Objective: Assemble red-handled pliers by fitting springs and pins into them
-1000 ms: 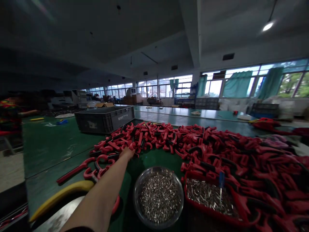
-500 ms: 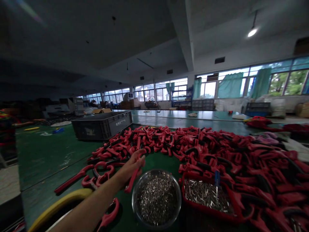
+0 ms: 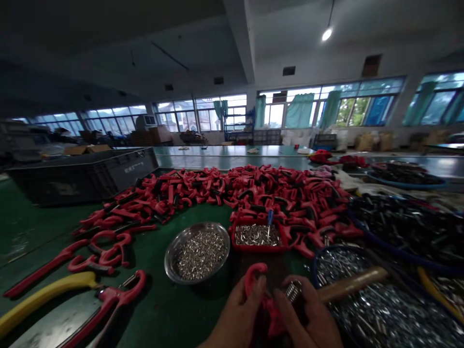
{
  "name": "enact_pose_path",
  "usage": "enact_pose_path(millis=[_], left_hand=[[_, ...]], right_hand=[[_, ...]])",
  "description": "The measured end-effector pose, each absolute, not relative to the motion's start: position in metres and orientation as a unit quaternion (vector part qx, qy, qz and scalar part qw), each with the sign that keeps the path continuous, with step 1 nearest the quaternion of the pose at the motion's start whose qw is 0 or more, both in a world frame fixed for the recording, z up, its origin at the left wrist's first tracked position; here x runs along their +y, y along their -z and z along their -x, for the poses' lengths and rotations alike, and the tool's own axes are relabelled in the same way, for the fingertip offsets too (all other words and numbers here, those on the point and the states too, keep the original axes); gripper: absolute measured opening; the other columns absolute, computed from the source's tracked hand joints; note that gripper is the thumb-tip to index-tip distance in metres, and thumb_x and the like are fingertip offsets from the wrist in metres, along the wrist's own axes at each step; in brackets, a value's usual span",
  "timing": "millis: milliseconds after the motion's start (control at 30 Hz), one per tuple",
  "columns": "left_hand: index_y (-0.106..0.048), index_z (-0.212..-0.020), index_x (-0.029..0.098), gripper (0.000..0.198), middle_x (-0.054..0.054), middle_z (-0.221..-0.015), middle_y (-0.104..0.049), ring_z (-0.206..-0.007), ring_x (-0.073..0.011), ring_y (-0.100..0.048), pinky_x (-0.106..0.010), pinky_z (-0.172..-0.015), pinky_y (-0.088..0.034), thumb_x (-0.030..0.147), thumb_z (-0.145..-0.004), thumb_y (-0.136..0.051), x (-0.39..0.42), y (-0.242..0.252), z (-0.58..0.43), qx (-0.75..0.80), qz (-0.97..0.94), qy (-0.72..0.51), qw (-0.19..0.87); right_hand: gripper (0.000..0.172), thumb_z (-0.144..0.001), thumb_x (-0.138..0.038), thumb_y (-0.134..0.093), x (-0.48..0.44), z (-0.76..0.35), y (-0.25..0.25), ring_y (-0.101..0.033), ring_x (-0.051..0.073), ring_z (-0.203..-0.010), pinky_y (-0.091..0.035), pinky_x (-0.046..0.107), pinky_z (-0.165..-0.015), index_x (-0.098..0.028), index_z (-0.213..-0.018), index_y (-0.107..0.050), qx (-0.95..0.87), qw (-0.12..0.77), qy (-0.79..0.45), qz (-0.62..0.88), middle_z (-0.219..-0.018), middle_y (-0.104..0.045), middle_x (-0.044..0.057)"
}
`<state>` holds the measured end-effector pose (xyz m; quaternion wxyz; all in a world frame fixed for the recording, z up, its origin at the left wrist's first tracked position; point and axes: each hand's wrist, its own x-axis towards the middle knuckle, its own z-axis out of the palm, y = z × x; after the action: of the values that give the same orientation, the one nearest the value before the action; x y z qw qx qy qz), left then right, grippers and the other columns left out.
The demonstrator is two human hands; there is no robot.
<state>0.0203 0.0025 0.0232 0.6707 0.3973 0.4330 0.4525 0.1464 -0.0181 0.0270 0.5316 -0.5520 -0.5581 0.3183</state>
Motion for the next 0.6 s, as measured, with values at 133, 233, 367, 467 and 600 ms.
enact_pose_path(millis=[133, 233, 367, 467, 600], left_hand=[[-0.053, -0.108, 0.016, 0.057, -0.004, -0.086, -0.062, -0.081, -0.0163, -0.057, -0.024, -0.074, -0.043, 0.059, -0.07, -0.054, -0.008, -0.023, -0.028, 0.43, -0.403, -0.46, 0.664], [-0.052, -0.111, 0.016, 0.059, -0.004, -0.089, -0.062, -0.086, -0.0168, -0.056, -0.024, -0.078, -0.042, 0.061, -0.072, -0.048, -0.01, -0.019, -0.026, 0.465, -0.425, -0.459, 0.627], [-0.053, -0.111, 0.017, 0.056, -0.008, -0.11, -0.058, -0.105, -0.021, -0.049, -0.026, -0.091, -0.035, 0.058, -0.073, -0.05, -0.01, -0.009, -0.022, 0.52, -0.488, -0.469, 0.52], [-0.054, -0.11, 0.017, 0.053, -0.009, -0.112, -0.057, -0.108, -0.0247, -0.046, -0.029, -0.094, -0.034, 0.055, -0.072, -0.053, -0.013, -0.002, -0.022, 0.538, -0.518, -0.451, 0.489], [-0.055, -0.109, 0.018, 0.049, -0.01, -0.112, -0.056, -0.108, -0.0252, -0.046, -0.031, -0.095, -0.034, 0.053, -0.075, -0.049, -0.02, 0.003, -0.026, 0.547, -0.526, -0.424, 0.495]], right_hand=[[0.021, -0.08, -0.043, -0.046, -0.021, -0.147, -0.025, -0.055, 0.014, -0.051, -0.044, 0.022, -0.045, -0.022, -0.083, -0.047, -0.589, 0.514, -0.294, 0.55, -0.058, -0.054, -0.004], [0.017, -0.082, -0.039, -0.045, -0.022, -0.152, -0.025, -0.056, 0.014, -0.052, -0.045, 0.022, -0.048, -0.022, -0.084, -0.046, -0.643, 0.481, -0.241, 0.544, -0.059, -0.055, -0.003], [0.015, -0.083, -0.037, -0.043, -0.023, -0.157, -0.025, -0.054, 0.013, -0.048, -0.044, 0.022, -0.047, -0.023, -0.086, -0.046, -0.683, 0.466, -0.207, 0.523, -0.059, -0.055, -0.003], [0.015, -0.083, -0.036, -0.042, -0.027, -0.158, -0.02, -0.057, 0.014, -0.051, -0.045, 0.023, -0.049, -0.023, -0.089, -0.046, -0.694, 0.455, -0.202, 0.52, -0.062, -0.057, -0.002], [0.019, -0.083, -0.034, -0.042, -0.031, -0.159, -0.01, -0.06, 0.016, -0.059, -0.048, 0.024, -0.054, -0.021, -0.097, -0.046, -0.687, 0.46, -0.201, 0.525, -0.07, -0.062, 0.002]])
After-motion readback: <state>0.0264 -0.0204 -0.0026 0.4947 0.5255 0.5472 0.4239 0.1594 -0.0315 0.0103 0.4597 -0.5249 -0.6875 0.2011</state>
